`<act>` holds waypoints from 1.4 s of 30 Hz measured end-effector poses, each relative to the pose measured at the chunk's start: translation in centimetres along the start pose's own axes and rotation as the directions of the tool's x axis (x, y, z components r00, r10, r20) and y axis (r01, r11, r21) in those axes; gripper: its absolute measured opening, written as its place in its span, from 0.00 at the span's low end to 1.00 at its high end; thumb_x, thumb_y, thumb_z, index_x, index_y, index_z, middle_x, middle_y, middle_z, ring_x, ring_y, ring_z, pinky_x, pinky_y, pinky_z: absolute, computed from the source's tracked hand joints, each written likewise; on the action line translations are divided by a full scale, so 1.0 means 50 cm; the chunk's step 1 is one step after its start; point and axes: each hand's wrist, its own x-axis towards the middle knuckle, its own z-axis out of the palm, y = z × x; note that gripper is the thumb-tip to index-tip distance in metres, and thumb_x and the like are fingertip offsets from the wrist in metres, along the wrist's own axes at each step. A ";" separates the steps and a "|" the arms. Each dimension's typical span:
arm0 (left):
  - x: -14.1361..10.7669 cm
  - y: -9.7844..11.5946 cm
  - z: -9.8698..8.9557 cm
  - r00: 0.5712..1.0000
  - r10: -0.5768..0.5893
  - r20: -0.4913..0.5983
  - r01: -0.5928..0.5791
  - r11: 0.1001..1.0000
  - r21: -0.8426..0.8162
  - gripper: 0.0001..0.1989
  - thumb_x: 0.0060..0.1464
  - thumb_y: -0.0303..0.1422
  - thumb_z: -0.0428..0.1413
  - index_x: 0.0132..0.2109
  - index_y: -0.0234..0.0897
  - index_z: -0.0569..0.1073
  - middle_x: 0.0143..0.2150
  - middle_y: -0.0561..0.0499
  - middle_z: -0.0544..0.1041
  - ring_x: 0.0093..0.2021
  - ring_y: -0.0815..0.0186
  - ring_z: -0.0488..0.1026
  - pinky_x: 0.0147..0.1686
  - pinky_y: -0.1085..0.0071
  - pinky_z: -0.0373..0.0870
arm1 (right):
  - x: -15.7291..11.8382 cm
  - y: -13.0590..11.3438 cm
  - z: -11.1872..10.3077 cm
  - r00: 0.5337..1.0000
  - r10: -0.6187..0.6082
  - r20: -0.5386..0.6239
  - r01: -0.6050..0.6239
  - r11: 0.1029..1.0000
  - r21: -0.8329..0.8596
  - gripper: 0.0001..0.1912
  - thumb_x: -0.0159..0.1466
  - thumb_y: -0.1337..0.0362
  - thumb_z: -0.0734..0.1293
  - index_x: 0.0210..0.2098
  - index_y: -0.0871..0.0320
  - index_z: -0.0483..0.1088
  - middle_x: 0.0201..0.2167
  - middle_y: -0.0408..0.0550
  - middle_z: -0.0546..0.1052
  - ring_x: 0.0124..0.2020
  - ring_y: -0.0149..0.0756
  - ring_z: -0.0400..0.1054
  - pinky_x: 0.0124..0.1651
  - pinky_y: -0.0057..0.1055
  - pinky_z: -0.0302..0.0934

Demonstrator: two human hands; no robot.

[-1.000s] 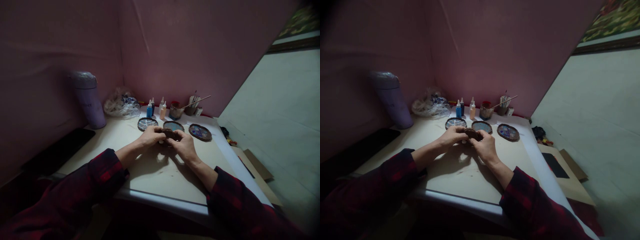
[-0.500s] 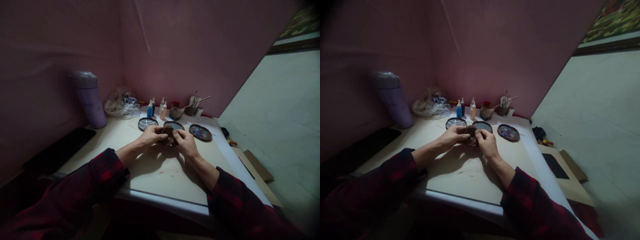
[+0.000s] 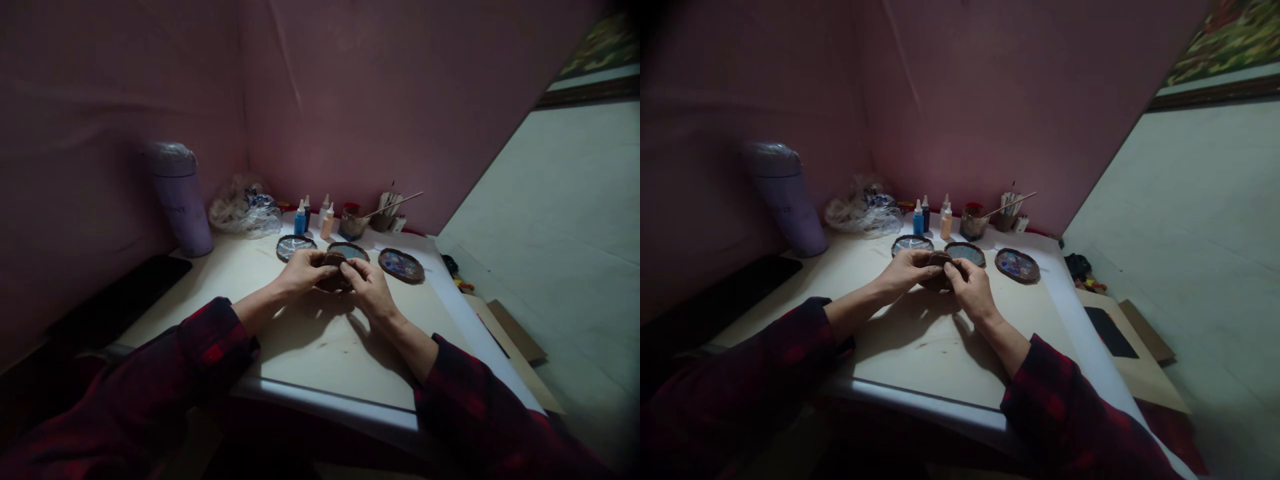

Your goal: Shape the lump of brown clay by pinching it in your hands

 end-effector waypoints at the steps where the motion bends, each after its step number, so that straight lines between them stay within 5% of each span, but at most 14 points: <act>1: 0.000 0.001 0.001 1.000 0.016 -0.005 -0.016 1.000 0.023 0.17 0.42 0.36 0.66 0.38 0.28 0.77 0.32 0.47 0.78 0.30 0.66 0.75 0.32 0.71 0.72 | -0.001 0.000 0.000 1.000 0.001 0.001 -0.001 1.000 0.003 0.16 0.60 0.51 0.66 0.34 0.59 0.74 0.32 0.47 0.77 0.35 0.38 0.69 0.40 0.32 0.63; 15: 0.004 -0.010 -0.004 0.982 0.191 0.012 -0.180 0.903 0.389 0.12 0.46 0.32 0.60 0.38 0.32 0.80 0.33 0.50 0.79 0.33 0.66 0.74 0.32 0.75 0.68 | 0.006 0.016 0.002 0.990 0.138 0.006 -0.138 0.989 0.054 0.12 0.52 0.54 0.71 0.25 0.57 0.71 0.22 0.42 0.72 0.27 0.34 0.64 0.31 0.30 0.59; 23: -0.007 0.002 0.002 0.997 0.068 0.022 -0.072 0.964 0.257 0.13 0.44 0.35 0.64 0.37 0.31 0.79 0.33 0.48 0.79 0.32 0.66 0.74 0.31 0.74 0.68 | 0.004 0.001 0.004 0.946 0.321 0.034 -0.322 0.932 0.168 0.08 0.48 0.58 0.69 0.21 0.56 0.69 0.18 0.40 0.68 0.20 0.32 0.62 0.23 0.30 0.58; 34: 0.000 -0.004 -0.009 0.999 -0.041 0.018 0.041 0.998 -0.049 0.24 0.38 0.39 0.69 0.41 0.27 0.78 0.35 0.44 0.79 0.32 0.65 0.76 0.35 0.69 0.71 | 0.012 0.012 -0.004 0.995 0.094 0.045 -0.099 0.988 0.119 0.17 0.53 0.51 0.70 0.28 0.60 0.75 0.25 0.45 0.76 0.28 0.35 0.67 0.33 0.32 0.63; 42: 0.003 -0.007 -0.007 0.995 -0.096 0.032 0.101 0.975 -0.197 0.23 0.39 0.39 0.69 0.41 0.27 0.78 0.33 0.45 0.79 0.30 0.65 0.76 0.33 0.69 0.72 | 0.012 0.020 -0.003 0.994 0.102 0.036 -0.107 0.979 0.174 0.22 0.52 0.45 0.72 0.30 0.61 0.76 0.26 0.47 0.78 0.27 0.36 0.70 0.34 0.33 0.66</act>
